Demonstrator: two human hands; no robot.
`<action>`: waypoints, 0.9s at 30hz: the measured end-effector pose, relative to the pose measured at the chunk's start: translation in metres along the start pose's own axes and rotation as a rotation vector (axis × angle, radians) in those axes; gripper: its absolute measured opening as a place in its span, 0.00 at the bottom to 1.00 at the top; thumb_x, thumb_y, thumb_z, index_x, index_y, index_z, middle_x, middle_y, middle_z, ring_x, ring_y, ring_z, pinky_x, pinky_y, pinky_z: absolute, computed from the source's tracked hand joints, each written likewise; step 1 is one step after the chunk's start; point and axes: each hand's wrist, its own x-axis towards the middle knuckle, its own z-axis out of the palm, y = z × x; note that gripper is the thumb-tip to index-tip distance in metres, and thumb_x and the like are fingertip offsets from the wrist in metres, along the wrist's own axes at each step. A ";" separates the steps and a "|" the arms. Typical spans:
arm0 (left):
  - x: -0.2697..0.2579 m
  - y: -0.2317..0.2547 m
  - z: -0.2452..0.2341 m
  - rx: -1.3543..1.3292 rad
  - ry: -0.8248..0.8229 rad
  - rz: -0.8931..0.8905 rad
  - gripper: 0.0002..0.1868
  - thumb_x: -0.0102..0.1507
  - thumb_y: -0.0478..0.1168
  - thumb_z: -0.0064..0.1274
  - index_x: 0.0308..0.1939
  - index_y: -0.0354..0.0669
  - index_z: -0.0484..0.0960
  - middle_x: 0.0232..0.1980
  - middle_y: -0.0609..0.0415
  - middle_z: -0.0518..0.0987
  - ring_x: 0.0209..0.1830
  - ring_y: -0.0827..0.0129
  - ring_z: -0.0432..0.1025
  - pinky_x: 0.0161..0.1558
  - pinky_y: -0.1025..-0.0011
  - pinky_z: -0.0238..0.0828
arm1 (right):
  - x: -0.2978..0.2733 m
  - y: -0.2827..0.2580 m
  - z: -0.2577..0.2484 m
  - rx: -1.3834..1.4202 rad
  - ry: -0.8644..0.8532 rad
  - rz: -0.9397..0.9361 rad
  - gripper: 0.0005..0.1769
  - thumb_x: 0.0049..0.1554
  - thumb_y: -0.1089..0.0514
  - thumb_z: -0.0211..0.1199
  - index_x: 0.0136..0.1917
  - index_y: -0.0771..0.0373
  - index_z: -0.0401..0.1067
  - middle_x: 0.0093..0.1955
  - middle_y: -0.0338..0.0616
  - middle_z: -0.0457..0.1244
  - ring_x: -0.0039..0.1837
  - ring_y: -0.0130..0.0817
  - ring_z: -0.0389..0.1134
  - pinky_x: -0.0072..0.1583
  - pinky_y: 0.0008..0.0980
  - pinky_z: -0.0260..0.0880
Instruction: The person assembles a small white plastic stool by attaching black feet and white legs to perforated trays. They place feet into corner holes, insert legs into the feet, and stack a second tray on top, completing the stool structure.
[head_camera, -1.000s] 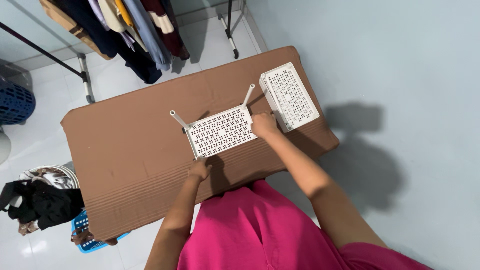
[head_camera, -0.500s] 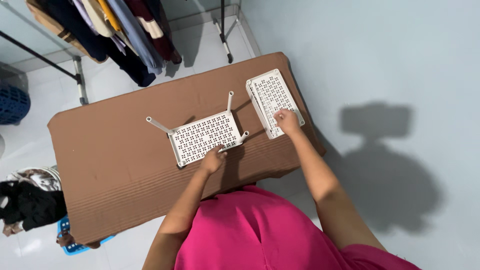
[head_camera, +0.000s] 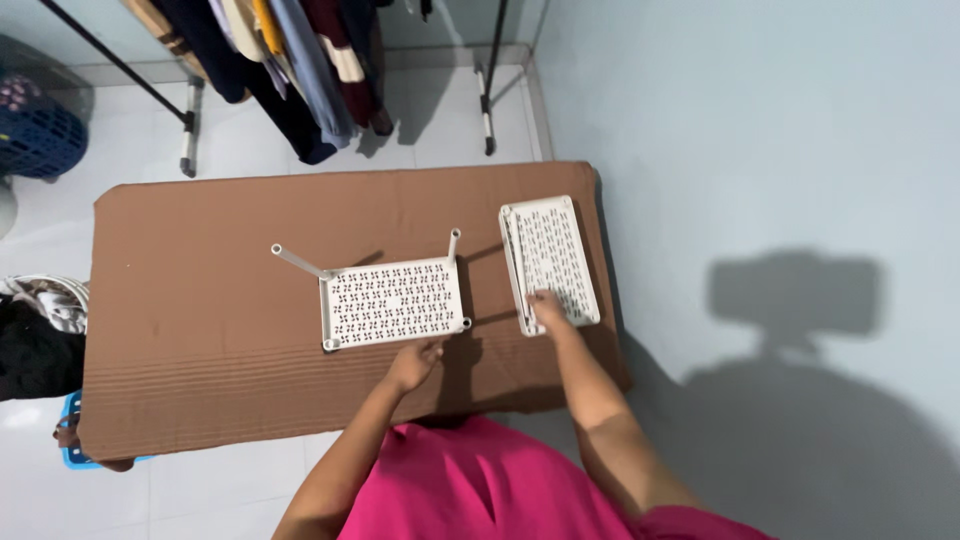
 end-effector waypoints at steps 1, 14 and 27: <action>-0.002 0.000 -0.001 0.036 0.015 -0.030 0.23 0.68 0.47 0.50 0.63 0.39 0.78 0.59 0.42 0.82 0.60 0.55 0.77 0.61 0.63 0.71 | 0.001 -0.001 0.003 -0.038 0.047 -0.078 0.23 0.58 0.48 0.66 0.61 0.65 0.75 0.52 0.49 0.71 0.50 0.39 0.72 0.49 0.40 0.74; 0.002 0.005 0.000 -0.034 0.087 -0.121 0.25 0.67 0.51 0.52 0.61 0.38 0.78 0.57 0.40 0.83 0.59 0.55 0.78 0.61 0.63 0.72 | -0.001 -0.029 0.012 -0.215 0.088 -0.054 0.25 0.56 0.39 0.70 0.46 0.65 0.80 0.43 0.58 0.72 0.46 0.48 0.73 0.51 0.44 0.72; -0.014 0.092 -0.024 0.026 0.496 0.234 0.16 0.67 0.44 0.54 0.56 0.42 0.84 0.52 0.45 0.85 0.54 0.56 0.79 0.57 0.64 0.74 | -0.021 -0.003 0.004 -0.037 0.150 -0.504 0.12 0.59 0.55 0.69 0.50 0.65 0.73 0.38 0.46 0.69 0.40 0.33 0.67 0.46 0.34 0.69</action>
